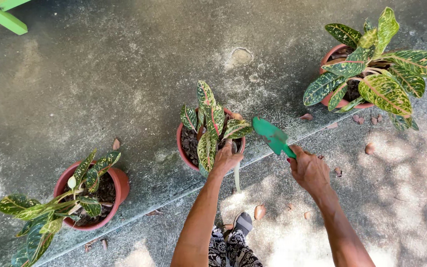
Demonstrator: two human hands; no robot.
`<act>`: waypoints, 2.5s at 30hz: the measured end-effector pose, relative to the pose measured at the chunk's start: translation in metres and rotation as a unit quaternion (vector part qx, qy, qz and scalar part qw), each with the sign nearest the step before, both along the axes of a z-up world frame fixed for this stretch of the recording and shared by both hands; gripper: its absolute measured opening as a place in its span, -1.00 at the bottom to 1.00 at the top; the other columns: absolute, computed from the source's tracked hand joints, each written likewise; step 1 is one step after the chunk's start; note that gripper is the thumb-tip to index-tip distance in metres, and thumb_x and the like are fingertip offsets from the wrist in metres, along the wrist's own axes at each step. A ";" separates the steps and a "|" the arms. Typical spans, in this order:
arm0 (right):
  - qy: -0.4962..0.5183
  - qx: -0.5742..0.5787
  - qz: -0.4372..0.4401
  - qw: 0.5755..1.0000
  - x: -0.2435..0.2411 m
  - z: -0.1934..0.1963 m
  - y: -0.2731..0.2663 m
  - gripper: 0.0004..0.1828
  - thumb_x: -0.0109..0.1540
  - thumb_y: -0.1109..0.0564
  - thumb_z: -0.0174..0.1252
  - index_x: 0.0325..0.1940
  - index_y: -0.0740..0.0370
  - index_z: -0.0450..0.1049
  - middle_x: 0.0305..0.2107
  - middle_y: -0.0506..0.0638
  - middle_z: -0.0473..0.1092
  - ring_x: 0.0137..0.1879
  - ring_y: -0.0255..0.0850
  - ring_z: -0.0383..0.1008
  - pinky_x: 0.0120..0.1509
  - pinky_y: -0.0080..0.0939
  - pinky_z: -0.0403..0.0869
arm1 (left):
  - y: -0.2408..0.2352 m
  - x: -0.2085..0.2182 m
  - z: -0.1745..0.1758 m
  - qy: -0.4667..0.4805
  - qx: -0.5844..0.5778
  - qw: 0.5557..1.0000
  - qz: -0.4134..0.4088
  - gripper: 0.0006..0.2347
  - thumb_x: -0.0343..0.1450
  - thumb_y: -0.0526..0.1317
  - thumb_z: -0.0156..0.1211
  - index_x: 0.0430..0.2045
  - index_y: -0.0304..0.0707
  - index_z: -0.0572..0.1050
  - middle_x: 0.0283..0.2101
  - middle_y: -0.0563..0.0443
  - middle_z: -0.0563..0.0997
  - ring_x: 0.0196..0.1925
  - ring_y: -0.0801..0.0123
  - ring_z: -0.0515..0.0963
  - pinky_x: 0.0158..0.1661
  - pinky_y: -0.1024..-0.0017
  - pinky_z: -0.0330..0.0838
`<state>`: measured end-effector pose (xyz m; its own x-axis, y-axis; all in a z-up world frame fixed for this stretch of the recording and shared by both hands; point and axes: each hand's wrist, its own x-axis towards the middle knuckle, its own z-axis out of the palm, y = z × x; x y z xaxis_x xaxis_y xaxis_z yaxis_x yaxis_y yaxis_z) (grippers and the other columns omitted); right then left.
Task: The person uses a small green hand trowel to loosen soil and remove weeds from several potted plants arranged on a concrete surface. They work on each pot sequentially, digging around the base and pulling out unwanted growth.
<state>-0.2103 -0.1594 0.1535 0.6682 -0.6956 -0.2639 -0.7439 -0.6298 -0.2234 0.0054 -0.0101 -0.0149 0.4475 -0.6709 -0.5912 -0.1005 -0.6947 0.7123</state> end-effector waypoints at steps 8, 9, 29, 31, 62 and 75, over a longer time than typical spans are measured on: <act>0.101 0.019 0.027 0.994 -0.028 -0.003 0.000 -0.62 0.38 -0.06 -0.04 0.26 -0.05 0.42 -0.65 -0.05 0.44 -0.73 -0.32 0.22 -0.66 -0.16 0.31 | 0.007 0.019 0.086 0.064 -0.028 0.990 0.125 -0.05 0.13 -0.31 0.10 0.51 0.13 -0.21 0.00 -0.32 0.58 -0.32 -0.03 0.70 -0.35 0.18 0.68; 0.100 0.027 0.036 0.994 -0.027 -0.004 0.003 -0.63 0.39 -0.05 -0.06 0.25 -0.04 0.43 -0.65 -0.05 0.43 -0.73 -0.33 0.22 -0.68 -0.19 0.30 | 0.009 0.022 0.089 0.032 -0.045 0.991 0.124 -0.05 0.13 -0.29 0.15 0.50 0.09 -0.18 0.07 -0.32 0.54 -0.29 -0.01 0.70 -0.30 0.19 0.68; 0.028 -0.069 0.146 0.986 0.044 -0.044 0.095 -0.50 0.41 0.16 -0.31 0.44 0.23 0.18 -0.40 0.14 0.46 -0.64 -0.26 0.37 -0.69 -0.24 0.33 | 0.002 -0.011 0.112 -0.230 -0.254 0.939 0.014 -0.22 0.12 -0.37 0.37 0.34 -0.23 0.27 0.15 -0.28 0.50 0.05 -0.01 0.64 0.05 0.18 0.57; 0.000 -0.030 0.137 0.990 0.030 -0.053 0.096 -0.47 0.39 0.27 -0.25 0.46 0.29 0.21 -0.37 0.14 0.46 -0.60 -0.28 0.37 -0.72 -0.32 0.33 | 0.002 -0.012 0.112 -0.182 -0.209 0.961 0.010 -0.24 0.15 -0.35 0.33 0.35 -0.20 0.25 0.17 -0.22 0.50 0.02 0.04 0.65 0.02 0.19 0.60; -0.049 -0.031 0.184 0.981 0.013 -0.049 0.092 -0.51 0.39 0.19 -0.05 0.43 0.12 0.30 -0.32 0.23 0.51 -0.73 -0.33 0.21 -0.87 -0.34 0.24 | 0.038 0.026 0.071 -0.303 0.063 0.947 -0.092 -0.15 0.10 -0.22 0.47 0.30 -0.54 0.15 0.50 -0.33 0.00 -0.23 0.05 0.69 -0.20 0.35 0.62; 0.019 0.053 0.132 0.990 0.062 -0.080 0.046 -0.48 0.33 0.23 0.00 0.40 0.27 0.25 -0.43 0.18 0.47 -0.63 -0.23 0.30 -0.69 -0.23 0.30 | 0.045 0.020 0.078 -0.334 0.007 0.940 -0.073 -0.23 0.07 -0.25 0.52 0.19 -0.55 0.28 0.36 -0.32 0.22 -0.21 0.08 0.69 -0.22 0.34 0.62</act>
